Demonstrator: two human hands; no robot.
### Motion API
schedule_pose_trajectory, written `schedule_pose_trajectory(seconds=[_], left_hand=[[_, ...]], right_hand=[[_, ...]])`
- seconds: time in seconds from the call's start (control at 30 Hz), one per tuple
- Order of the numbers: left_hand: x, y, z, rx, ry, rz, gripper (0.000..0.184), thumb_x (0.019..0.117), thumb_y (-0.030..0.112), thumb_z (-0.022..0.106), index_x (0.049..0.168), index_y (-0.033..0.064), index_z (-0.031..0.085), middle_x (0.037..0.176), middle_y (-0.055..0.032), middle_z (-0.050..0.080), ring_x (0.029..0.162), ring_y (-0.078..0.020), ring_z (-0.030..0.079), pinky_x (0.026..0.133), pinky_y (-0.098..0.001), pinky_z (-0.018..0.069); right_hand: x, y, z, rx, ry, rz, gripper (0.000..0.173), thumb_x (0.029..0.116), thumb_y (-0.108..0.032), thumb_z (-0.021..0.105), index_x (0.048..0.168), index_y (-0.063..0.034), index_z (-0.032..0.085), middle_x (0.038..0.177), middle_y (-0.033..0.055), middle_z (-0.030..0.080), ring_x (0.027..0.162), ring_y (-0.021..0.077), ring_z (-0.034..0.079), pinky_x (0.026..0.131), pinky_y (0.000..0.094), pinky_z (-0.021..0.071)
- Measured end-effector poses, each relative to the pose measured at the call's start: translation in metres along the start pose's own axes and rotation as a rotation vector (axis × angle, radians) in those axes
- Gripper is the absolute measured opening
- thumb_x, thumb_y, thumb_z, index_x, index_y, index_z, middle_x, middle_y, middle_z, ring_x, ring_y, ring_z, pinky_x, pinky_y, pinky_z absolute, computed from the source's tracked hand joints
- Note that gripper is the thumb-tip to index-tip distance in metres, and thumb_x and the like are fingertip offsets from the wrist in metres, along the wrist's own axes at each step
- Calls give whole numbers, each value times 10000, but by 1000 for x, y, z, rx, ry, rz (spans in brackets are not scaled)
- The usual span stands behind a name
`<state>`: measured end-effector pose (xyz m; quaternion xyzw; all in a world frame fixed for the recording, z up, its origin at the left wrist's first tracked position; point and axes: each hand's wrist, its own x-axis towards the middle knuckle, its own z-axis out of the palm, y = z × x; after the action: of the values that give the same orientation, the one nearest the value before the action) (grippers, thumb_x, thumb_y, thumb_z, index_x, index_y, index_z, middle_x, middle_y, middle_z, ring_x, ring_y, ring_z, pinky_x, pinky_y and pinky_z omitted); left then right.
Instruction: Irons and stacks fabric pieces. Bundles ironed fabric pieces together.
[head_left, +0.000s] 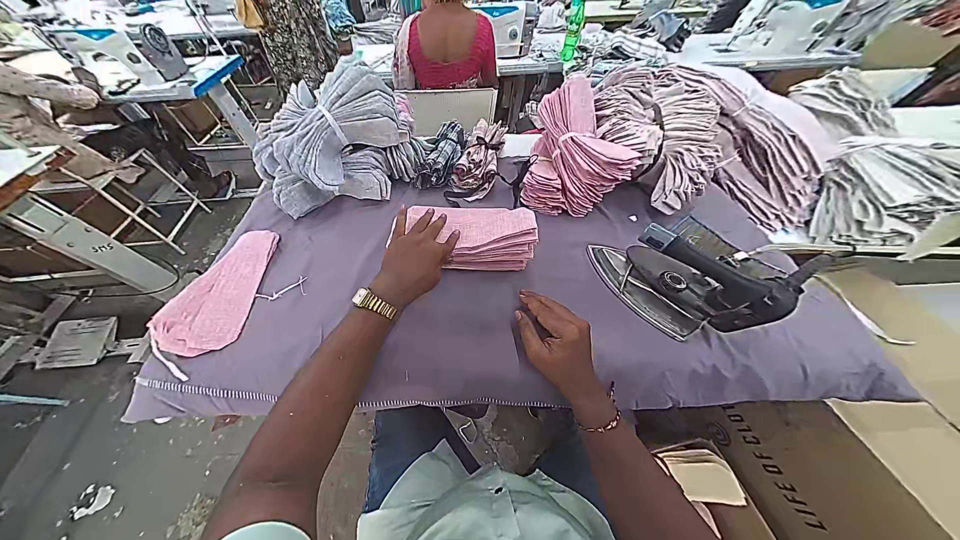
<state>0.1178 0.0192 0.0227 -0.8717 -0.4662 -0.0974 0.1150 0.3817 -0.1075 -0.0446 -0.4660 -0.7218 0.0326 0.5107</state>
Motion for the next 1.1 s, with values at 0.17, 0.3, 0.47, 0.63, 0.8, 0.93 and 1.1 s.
schedule_pose_trajectory(seconds=[0.17, 0.3, 0.47, 0.63, 0.8, 0.93, 1.1], left_hand=[[8, 7, 1, 6, -101, -36, 444, 986, 230, 571, 1420, 293, 637, 1552, -86, 516, 1489, -365, 388, 1195, -744, 139], [10, 4, -2, 40, -106, -28, 507, 961, 212, 615, 1461, 293, 598, 1593, -101, 463, 1518, -380, 331, 1189, -768, 82], [6, 3, -4, 44, 114, 15, 345, 1015, 263, 563, 1327, 237, 705, 1502, -103, 561, 1482, -379, 392, 1200, -750, 111], [-31, 19, -6, -45, 332, -36, 332, 1057, 313, 503, 1270, 202, 732, 1457, -73, 601, 1479, -330, 407, 1238, -672, 144], [-98, 25, 1, -276, 551, -232, 217, 1013, 315, 614, 1108, 251, 798, 1221, 45, 711, 1179, -145, 612, 993, -420, 478], [-140, -5, 3, -367, 564, -389, 231, 1005, 284, 639, 1152, 179, 782, 1161, 7, 718, 1079, -112, 655, 937, -335, 559], [-129, 8, -2, -396, 575, -194, 273, 1013, 232, 645, 1252, 140, 740, 1345, -56, 665, 1255, -174, 621, 1046, -379, 544]], right_hand=[[-1, -3, 1, -37, -11, 14, 250, 980, -200, 643, 1109, -42, 787, 1158, 91, 762, 1087, 159, 724, 960, 328, 598], [-1, -4, 2, -43, -5, -16, 242, 980, -195, 644, 1098, -42, 790, 1150, 93, 763, 1076, 160, 726, 952, 327, 599], [-4, -1, -2, -29, 31, -21, 231, 984, -191, 642, 1083, -46, 793, 1129, 85, 767, 1055, 157, 729, 933, 321, 605], [-5, -1, -5, 8, 67, 0, 211, 975, -176, 658, 1069, -45, 795, 1103, 83, 769, 1010, 135, 732, 897, 298, 613], [-4, -1, -7, 77, 81, -30, 200, 971, -160, 679, 1058, -20, 792, 1079, 109, 771, 1006, 153, 741, 897, 312, 624], [0, -4, -3, 65, 25, -52, 234, 968, -176, 663, 1072, -3, 782, 1108, 134, 764, 1001, 168, 743, 890, 315, 620], [-2, -2, -1, -18, -23, -50, 283, 977, -226, 661, 1142, -27, 776, 1218, 131, 742, 1134, 198, 715, 978, 353, 595]])
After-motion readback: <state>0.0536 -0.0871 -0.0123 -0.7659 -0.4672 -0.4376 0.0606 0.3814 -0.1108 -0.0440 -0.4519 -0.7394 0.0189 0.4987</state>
